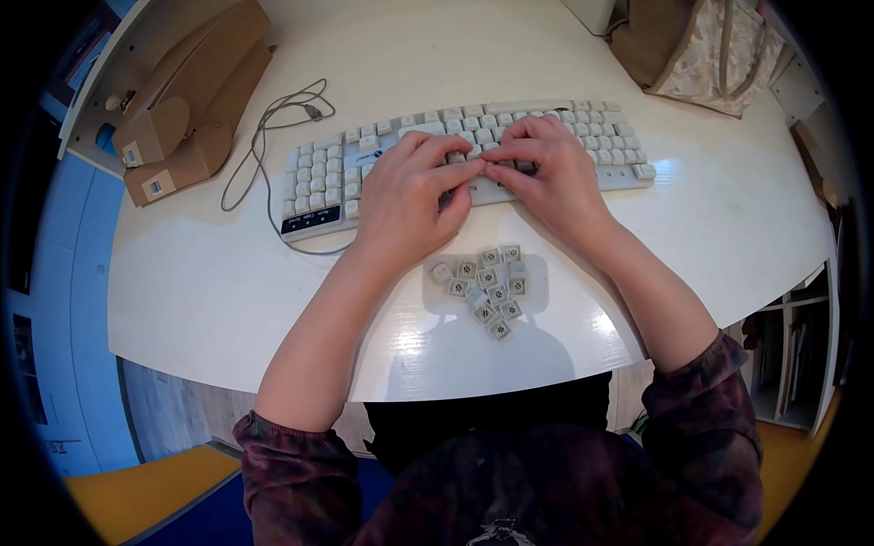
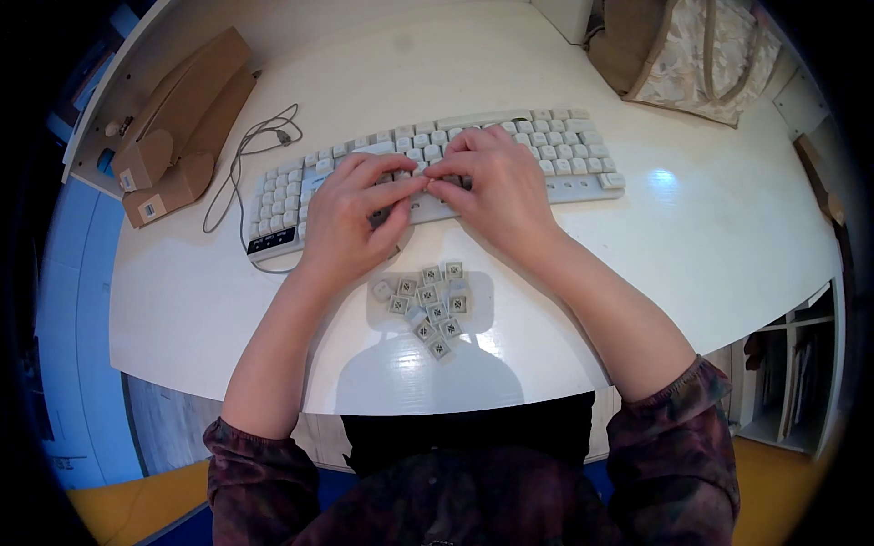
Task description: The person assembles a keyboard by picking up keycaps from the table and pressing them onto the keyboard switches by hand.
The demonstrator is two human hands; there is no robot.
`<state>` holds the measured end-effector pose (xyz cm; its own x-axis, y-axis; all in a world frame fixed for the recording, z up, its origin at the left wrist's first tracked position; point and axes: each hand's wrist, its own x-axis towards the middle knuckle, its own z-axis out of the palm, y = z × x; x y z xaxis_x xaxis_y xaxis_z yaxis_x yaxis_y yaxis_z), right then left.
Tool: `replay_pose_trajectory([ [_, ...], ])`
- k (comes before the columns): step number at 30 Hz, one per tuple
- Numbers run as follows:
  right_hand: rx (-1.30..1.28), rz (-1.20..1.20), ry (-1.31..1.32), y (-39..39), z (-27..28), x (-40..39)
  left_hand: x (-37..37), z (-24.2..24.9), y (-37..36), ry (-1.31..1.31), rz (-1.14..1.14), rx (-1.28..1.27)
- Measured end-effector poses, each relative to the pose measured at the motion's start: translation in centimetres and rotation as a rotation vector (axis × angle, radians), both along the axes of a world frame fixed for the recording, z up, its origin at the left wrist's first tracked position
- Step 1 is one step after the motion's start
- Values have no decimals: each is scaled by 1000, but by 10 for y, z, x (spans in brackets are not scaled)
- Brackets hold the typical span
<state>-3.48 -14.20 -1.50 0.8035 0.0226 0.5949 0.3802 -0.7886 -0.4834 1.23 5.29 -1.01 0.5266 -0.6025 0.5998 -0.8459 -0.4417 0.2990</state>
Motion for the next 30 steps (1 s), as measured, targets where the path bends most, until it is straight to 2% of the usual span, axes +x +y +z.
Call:
replay_pose_trajectory([
  [6, -5, -11, 33, 1, 2, 0, -1, 2, 3, 23, -9, 26],
  [12, 179, 51, 47, -2, -6, 0, -1, 1, 3, 9, -21, 23],
  [15, 189, 49, 76, -3, -6, 1, -2, 2, 3, -3, -19, 31],
  [21, 28, 8, 177, -4, 6, 2, -3, 2, 0, -26, -7, 39],
  [30, -148, 64, 22, -6, 4, -6, 3, 1, 2, 10, -26, 29],
])
